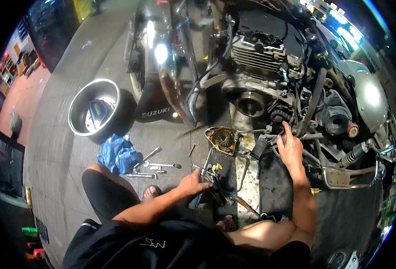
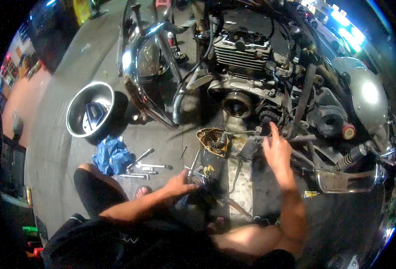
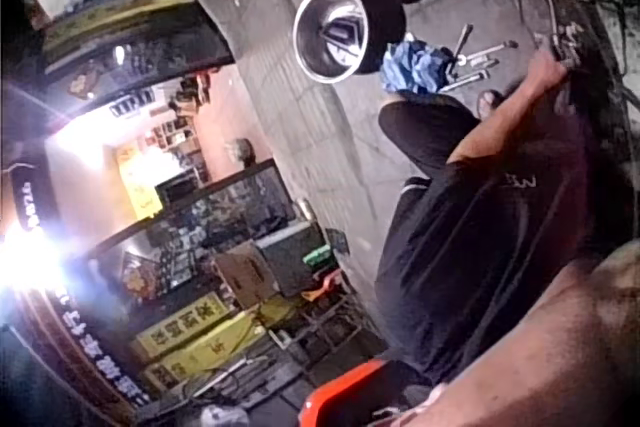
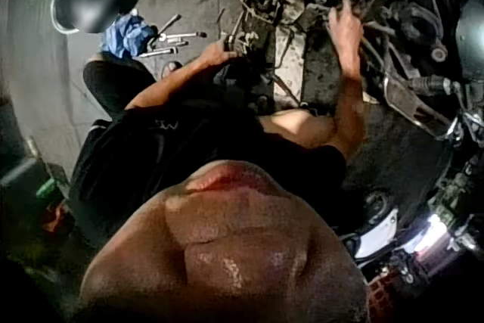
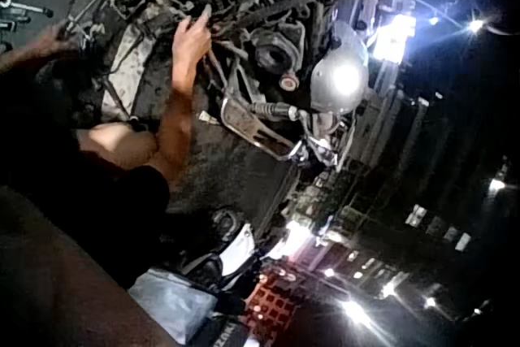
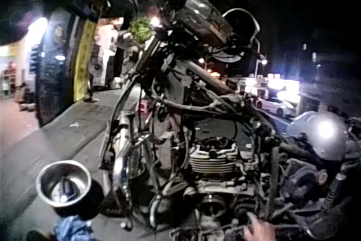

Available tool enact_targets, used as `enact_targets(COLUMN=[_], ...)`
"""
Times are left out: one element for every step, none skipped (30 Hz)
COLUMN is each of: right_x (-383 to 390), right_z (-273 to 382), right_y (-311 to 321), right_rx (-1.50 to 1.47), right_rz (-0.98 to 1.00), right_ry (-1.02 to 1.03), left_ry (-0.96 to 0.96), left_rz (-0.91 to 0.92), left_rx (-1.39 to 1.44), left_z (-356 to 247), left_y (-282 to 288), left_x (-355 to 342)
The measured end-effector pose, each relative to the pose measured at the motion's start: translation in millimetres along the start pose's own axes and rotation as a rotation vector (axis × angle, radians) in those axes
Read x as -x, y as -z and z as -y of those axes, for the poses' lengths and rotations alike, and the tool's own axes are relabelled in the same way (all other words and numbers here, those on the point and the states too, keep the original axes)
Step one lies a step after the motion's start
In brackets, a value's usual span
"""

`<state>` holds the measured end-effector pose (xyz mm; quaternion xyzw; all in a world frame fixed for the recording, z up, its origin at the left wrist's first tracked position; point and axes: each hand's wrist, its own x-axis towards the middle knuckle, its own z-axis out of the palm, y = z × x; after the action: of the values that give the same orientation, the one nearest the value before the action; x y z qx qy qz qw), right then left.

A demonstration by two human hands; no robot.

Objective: The person removes an engine cover from a motorcycle using an impact driver and a wrench, then wipes the internal components with a cloth and handles the gears.

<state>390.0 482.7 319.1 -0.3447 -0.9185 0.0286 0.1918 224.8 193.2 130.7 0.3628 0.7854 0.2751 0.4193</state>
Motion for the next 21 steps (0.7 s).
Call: enact_targets(right_x=[5,9,12,14,12,11,11,13,14,15,16,18,19,17,18,20,20,21,22,22,22], right_z=[0,0,2,2,8,11,10,11,12,13,13,13,14,21,19,17,15,12,10,10,11], right_y=[-1,-2,-1,-1,-4,-5,-11,-12,-14,-17,-20,-23,-21,-16,-18,-21,-21,-18,-19,-19,-14], right_rx=[-0.013,-0.029,-0.058,-0.066,-0.073,-0.067,-0.06,-0.047,-0.063,-0.078,-0.075,-0.073,-0.12,-0.147,-0.159,-0.17,-0.182,-0.188,-0.191,-0.196,-0.196], right_rz=[0.023,0.038,0.05,0.085,0.104,0.122,0.119,0.147,0.157,0.167,0.155,0.145,0.145,0.191,0.151,0.111,0.131,0.148,0.115,0.123,0.131], right_ry=[0.01,0.014,-0.003,-0.002,0.019,0.03,0.055,0.048,0.07,0.093,0.128,0.165,0.157,0.143,0.176,0.208,0.201,0.2,0.218,0.219,0.214], left_ry=[0.004,-0.002,-0.017,-0.033,-0.017,-0.015,-0.014,-0.018,0.007,0.002,-0.004,-0.006,0.002,-0.036,-0.071,-0.107,-0.12,-0.169,-0.191,-0.209,-0.261], left_rz=[0.011,0.028,0.046,0.066,0.066,0.039,0.013,-0.009,-0.006,-0.002,0.0,0.001,-0.014,-0.01,-0.001,0.009,0.013,0.04,0.081,0.125,0.129], left_rx=[-0.046,-0.087,-0.142,-0.199,-0.193,-0.178,-0.163,-0.148,-0.16,-0.162,-0.158,-0.155,-0.202,-0.223,-0.245,-0.266,-0.284,-0.291,-0.352,-0.406,-0.459], left_z=[11,8,0,-5,-1,4,11,13,11,15,20,15,8,3,-1,-8,-25,-24,-27,-26,-18], left_y=[-6,-3,7,14,16,12,7,5,6,6,7,10,13,22,32,42,58,69,85,99,111], left_x=[-2,7,18,23,27,26,23,19,17,16,13,13,15,18,19,20,26,20,14,7,-4])
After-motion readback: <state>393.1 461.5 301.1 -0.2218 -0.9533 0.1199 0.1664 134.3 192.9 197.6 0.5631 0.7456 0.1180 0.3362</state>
